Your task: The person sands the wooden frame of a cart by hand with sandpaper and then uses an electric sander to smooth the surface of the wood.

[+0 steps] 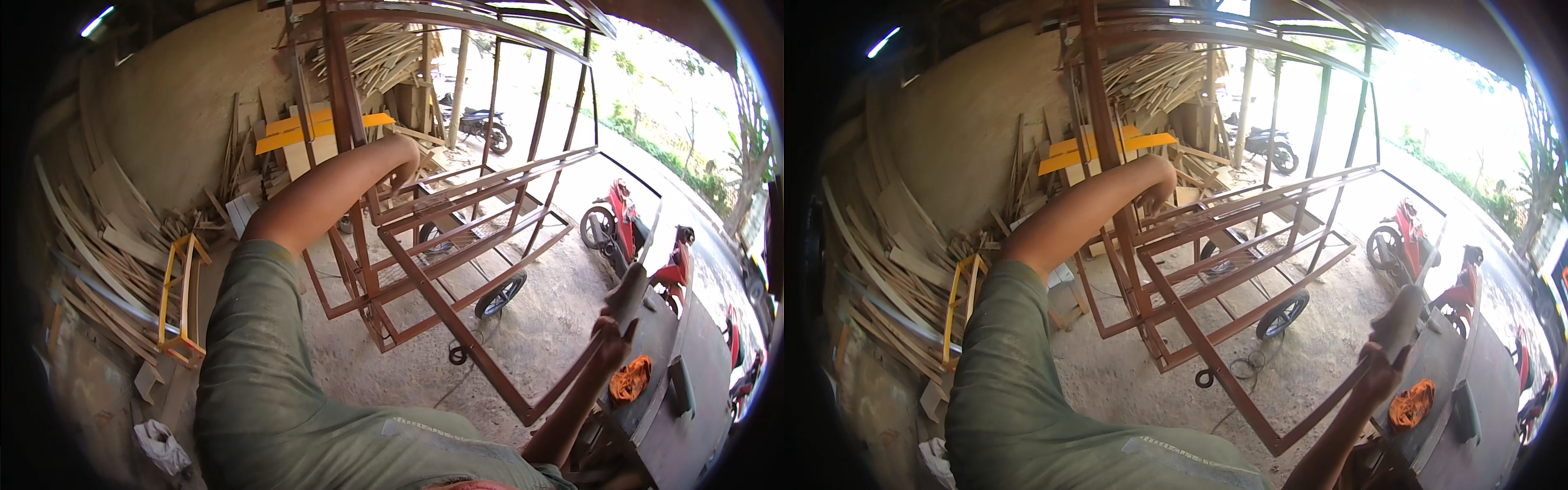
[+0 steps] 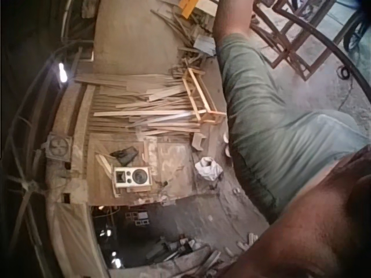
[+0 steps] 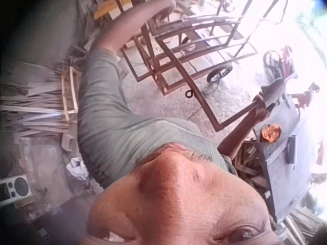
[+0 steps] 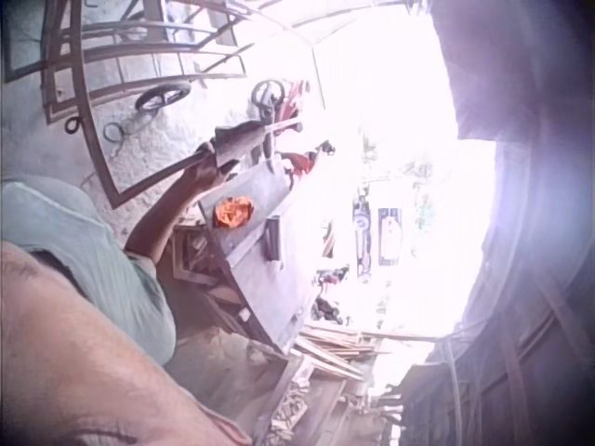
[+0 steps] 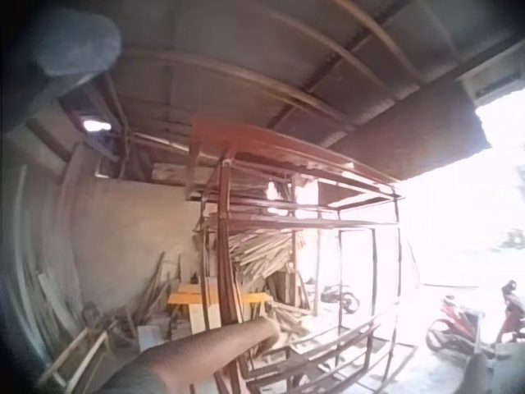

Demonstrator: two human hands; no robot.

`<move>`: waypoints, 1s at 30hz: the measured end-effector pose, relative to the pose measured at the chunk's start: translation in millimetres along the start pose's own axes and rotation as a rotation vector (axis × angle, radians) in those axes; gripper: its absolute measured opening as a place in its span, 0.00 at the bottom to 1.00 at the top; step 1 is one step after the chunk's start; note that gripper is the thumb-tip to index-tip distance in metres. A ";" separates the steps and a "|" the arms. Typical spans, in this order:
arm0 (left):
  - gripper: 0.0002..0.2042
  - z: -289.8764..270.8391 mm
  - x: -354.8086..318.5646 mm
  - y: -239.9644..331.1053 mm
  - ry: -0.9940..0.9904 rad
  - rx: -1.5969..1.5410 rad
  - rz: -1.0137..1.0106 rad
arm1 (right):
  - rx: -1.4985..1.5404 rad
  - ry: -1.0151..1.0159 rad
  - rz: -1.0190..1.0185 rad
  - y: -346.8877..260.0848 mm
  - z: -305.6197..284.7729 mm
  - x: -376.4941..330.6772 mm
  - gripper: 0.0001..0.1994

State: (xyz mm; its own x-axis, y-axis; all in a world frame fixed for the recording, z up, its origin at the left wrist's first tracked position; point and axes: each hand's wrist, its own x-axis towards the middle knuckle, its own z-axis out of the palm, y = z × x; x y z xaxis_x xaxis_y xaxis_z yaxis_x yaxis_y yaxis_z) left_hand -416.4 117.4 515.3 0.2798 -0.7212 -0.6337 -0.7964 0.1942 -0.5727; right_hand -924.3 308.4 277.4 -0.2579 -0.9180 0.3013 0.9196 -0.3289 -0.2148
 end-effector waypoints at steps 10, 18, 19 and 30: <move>0.42 144.3 -51.7 -15.6 2.045 -1.740 -0.088 | -1.213 -0.379 -0.835 2.0 205.6 136.6 0.19; 0.48 178.1 -23.3 -3.1 1.243 -2.379 0.643 | -1.210 -0.815 -1.234 180.7 421.1 224.3 0.25; 0.48 173.4 -27.5 3.7 1.238 -2.369 0.663 | -1.147 -0.895 -1.161 194.2 429.2 244.0 0.27; 0.35 161.0 -47.3 26.4 1.399 -2.084 0.725 | -0.726 -0.839 -0.179 292.0 481.9 306.6 0.29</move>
State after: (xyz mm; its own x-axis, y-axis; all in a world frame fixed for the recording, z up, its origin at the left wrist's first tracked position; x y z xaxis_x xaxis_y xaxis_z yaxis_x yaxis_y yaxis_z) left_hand -364.4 263.7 446.3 0.2465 -0.8138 0.5263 -0.0672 0.5274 0.8469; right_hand -592.1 37.7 754.7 0.1640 -0.4951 0.8532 0.4279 -0.7436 -0.5138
